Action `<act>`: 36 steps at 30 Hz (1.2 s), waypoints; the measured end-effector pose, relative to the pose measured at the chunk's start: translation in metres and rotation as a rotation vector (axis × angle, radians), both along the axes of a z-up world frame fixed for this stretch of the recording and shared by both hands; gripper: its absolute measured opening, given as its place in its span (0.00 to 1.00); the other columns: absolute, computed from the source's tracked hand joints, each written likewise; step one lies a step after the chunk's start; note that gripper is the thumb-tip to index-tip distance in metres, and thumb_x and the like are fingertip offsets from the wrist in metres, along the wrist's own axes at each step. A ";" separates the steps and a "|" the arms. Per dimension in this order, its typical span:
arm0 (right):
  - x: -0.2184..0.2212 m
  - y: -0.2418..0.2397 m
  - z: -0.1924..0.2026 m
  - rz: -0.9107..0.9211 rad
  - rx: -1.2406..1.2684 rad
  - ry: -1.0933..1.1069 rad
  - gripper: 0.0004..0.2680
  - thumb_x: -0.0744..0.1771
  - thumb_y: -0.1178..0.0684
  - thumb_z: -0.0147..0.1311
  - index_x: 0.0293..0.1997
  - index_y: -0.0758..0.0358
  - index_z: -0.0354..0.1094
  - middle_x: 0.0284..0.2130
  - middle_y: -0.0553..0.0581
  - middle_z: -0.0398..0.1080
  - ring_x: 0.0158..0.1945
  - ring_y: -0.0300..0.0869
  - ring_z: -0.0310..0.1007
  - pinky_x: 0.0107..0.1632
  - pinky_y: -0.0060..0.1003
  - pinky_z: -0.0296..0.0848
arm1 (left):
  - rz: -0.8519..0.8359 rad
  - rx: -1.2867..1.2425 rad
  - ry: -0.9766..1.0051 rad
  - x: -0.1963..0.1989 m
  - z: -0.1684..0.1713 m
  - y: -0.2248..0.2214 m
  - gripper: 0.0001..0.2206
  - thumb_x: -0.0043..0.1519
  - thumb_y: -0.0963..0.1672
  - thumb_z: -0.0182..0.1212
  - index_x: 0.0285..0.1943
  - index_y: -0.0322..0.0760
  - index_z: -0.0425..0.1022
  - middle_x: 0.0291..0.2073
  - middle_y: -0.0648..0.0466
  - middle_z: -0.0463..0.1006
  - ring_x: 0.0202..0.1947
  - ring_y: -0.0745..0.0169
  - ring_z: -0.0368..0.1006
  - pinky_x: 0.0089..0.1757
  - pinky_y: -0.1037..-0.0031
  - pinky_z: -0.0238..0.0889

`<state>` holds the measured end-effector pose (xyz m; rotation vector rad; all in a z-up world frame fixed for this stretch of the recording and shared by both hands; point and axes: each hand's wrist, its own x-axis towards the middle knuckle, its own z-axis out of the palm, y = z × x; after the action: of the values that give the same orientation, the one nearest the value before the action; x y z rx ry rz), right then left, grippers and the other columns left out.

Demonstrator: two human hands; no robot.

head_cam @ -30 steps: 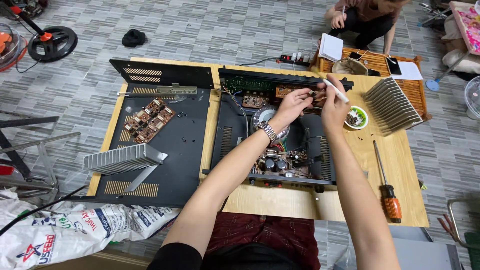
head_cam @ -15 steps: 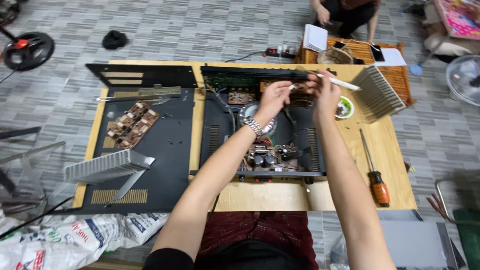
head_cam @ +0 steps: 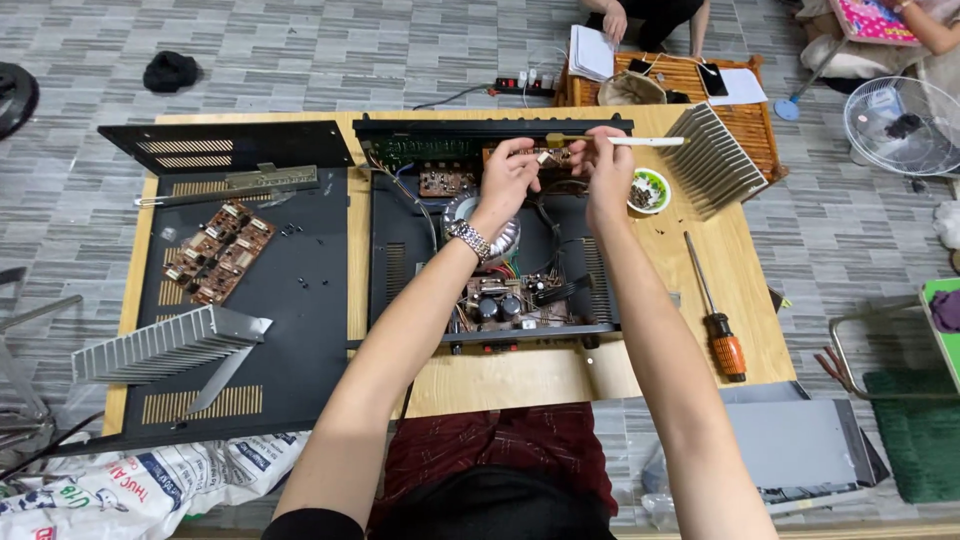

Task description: Disassembling and cleaning the internal components of an electronic amplifier using a screwdriver and a brush

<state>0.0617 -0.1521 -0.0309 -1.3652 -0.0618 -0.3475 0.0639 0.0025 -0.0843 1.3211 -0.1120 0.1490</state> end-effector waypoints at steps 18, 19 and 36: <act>-0.006 0.002 0.003 0.067 0.012 0.038 0.06 0.73 0.50 0.41 0.46 0.58 0.62 0.32 0.60 0.77 0.26 0.35 0.75 0.25 0.23 0.69 | -0.032 0.004 -0.017 -0.010 0.017 0.005 0.18 0.64 0.36 0.57 0.64 0.31 0.66 0.48 0.35 0.81 0.24 0.69 0.80 0.26 0.85 0.64; -0.002 0.000 -0.004 0.064 0.011 0.059 0.06 0.73 0.50 0.41 0.45 0.58 0.62 0.29 0.59 0.76 0.24 0.36 0.74 0.23 0.23 0.67 | -0.037 0.007 -0.021 -0.012 0.020 0.005 0.18 0.64 0.36 0.57 0.64 0.31 0.66 0.48 0.36 0.82 0.24 0.70 0.80 0.29 0.84 0.65; -0.010 0.009 0.012 0.067 -0.125 -0.155 0.07 0.74 0.49 0.43 0.46 0.58 0.63 0.30 0.61 0.77 0.22 0.37 0.73 0.21 0.21 0.61 | -0.067 0.029 -0.102 -0.004 0.005 0.001 0.19 0.63 0.37 0.61 0.64 0.29 0.66 0.42 0.41 0.83 0.22 0.69 0.77 0.34 0.82 0.69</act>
<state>0.0518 -0.1431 -0.0190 -1.4544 -0.2612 -0.3975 0.0599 0.0039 -0.0789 1.3374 -0.2454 0.1587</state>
